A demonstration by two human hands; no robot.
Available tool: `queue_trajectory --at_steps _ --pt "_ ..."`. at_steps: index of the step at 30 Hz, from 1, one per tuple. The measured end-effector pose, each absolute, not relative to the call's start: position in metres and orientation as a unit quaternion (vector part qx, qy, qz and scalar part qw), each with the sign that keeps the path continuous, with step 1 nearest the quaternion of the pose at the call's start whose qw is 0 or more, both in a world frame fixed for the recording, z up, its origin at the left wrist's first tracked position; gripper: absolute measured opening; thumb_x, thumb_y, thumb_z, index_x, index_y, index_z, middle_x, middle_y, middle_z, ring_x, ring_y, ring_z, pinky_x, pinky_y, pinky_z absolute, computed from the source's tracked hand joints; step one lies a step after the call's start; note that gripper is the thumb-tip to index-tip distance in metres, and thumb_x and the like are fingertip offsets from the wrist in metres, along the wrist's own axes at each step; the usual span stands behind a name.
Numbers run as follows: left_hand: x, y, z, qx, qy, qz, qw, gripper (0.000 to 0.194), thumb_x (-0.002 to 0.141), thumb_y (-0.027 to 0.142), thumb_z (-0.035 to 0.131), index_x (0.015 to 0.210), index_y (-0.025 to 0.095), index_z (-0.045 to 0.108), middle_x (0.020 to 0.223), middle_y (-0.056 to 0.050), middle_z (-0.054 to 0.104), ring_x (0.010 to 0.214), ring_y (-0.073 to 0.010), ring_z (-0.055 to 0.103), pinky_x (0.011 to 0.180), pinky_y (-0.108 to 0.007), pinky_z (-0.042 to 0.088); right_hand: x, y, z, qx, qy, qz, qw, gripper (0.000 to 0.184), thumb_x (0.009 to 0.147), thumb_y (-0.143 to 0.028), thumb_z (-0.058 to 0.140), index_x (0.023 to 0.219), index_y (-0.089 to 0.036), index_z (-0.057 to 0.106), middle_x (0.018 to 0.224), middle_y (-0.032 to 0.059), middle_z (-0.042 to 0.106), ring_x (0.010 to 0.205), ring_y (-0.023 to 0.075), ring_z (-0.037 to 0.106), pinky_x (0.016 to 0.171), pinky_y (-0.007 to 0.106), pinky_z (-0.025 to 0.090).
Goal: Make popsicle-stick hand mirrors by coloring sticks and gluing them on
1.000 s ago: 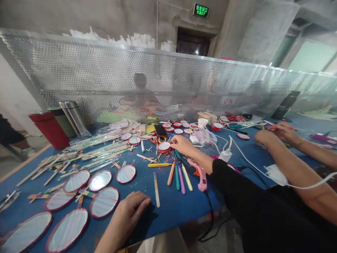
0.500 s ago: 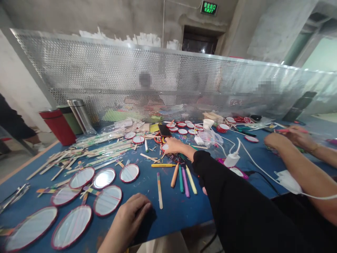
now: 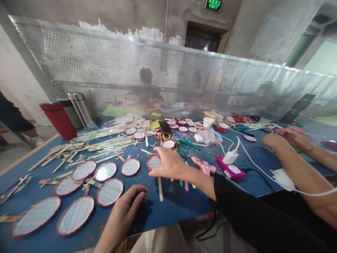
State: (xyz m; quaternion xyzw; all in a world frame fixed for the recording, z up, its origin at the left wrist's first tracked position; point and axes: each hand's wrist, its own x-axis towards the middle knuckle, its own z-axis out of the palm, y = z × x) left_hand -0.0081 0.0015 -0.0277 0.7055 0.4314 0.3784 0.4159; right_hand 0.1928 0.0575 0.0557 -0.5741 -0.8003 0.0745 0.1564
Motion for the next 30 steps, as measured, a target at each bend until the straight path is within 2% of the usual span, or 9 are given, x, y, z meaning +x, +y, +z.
queue_trajectory --at_steps 5,8,11,15,18,21,25,28,30 --pt "-0.002 -0.001 -0.028 0.602 0.443 0.488 0.451 0.019 0.094 0.034 0.041 0.103 0.02 0.05 0.074 0.0 0.065 0.062 -0.0168 0.064 0.063 -0.029 0.051 0.154 0.018 0.05 -0.545 -0.817 0.092 0.166 0.066 0.069 -0.052 0.073 0.122 -0.016 0.06 0.12 0.0153 0.065 0.112 0.0335 0.059 0.096 0.046 0.043" --pt "-0.004 -0.002 -0.025 0.562 0.462 0.506 0.463 0.03 0.095 0.039 0.038 0.117 0.018 0.045 0.076 0.0 0.065 0.064 -0.0177 0.065 0.063 -0.03 0.052 0.145 0.008 0.047 -0.579 -0.788 0.09 0.191 0.073 0.069 -0.058 0.07 0.126 -0.013 0.057 0.12 0.0175 0.064 0.112 0.0355 0.059 0.095 0.049 0.042" --pt "-0.011 -0.002 -0.022 0.589 0.48 0.475 0.443 0.036 0.093 0.044 0.044 0.117 0.018 0.048 0.076 0.0 0.066 0.067 -0.0189 0.066 0.066 -0.032 0.053 0.143 0.001 0.04 -0.608 -0.765 0.079 0.196 0.081 0.067 -0.063 0.069 0.129 -0.013 0.054 0.113 0.0173 0.067 0.104 0.0366 0.061 0.09 0.051 0.044" --pt "-0.01 -0.002 -0.021 0.579 0.462 0.489 0.46 0.038 0.085 0.046 0.055 0.112 0.019 0.048 0.076 0.0 0.066 0.071 -0.019 0.066 0.065 -0.03 0.052 0.139 -0.011 0.026 -0.621 -0.761 0.014 0.188 0.074 0.069 -0.057 0.069 0.127 -0.014 0.054 0.104 0.0174 0.067 0.098 0.0361 0.061 0.087 0.052 0.044" --pt "-0.005 0.0 -0.023 0.559 0.438 0.503 0.492 0.042 0.077 0.042 0.064 0.108 0.019 0.047 0.07 0.003 0.062 0.062 -0.0163 0.063 0.057 -0.026 0.05 0.137 -0.02 0.021 -0.609 -0.771 -0.021 0.183 0.077 0.072 -0.051 0.07 0.134 -0.01 0.049 0.11 0.0195 0.065 0.102 0.0371 0.059 0.09 0.054 0.042" --pt "-0.005 0.003 -0.028 0.556 0.447 0.503 0.488 0.039 0.081 0.04 0.061 0.111 0.018 0.05 0.07 0.003 0.061 0.061 -0.014 0.061 0.058 -0.025 0.05 0.15 -0.031 0.025 -0.578 -0.791 -0.01 0.202 0.081 0.071 -0.059 0.072 0.133 -0.011 0.05 0.119 0.0198 0.064 0.108 0.0365 0.058 0.092 0.05 0.044" --pt "-0.009 0.004 -0.034 0.576 0.446 0.47 0.498 0.043 0.081 0.042 0.063 0.115 0.017 0.052 0.076 0.0 0.065 0.065 -0.0164 0.065 0.055 -0.026 0.052 0.209 -0.046 0.025 -0.75 -0.618 -0.082 0.22 0.039 0.086 -0.055 0.057 0.1 -0.019 0.067 0.096 0.0142 0.072 0.091 0.0313 0.067 0.079 0.041 0.047" --pt "-0.01 0.002 -0.035 0.58 0.463 0.475 0.472 0.037 0.086 0.045 0.055 0.11 0.018 0.058 0.091 -0.004 0.07 0.069 -0.0178 0.067 0.057 -0.028 0.055 0.257 -0.054 0.017 -0.883 -0.445 -0.098 0.109 0.042 0.093 -0.054 0.045 0.083 -0.019 0.067 0.09 0.0159 0.072 0.086 0.0343 0.068 0.069 0.04 0.046" --pt "-0.011 0.002 -0.034 0.592 0.468 0.447 0.48 0.039 0.085 0.048 0.055 0.11 0.019 0.06 0.082 -0.002 0.07 0.055 -0.0163 0.065 0.052 -0.029 0.055 0.276 -0.055 0.012 -0.909 -0.405 -0.064 0.076 0.046 0.09 -0.06 0.045 0.073 -0.021 0.065 0.082 0.0144 0.072 0.084 0.0344 0.069 0.068 0.039 0.047"
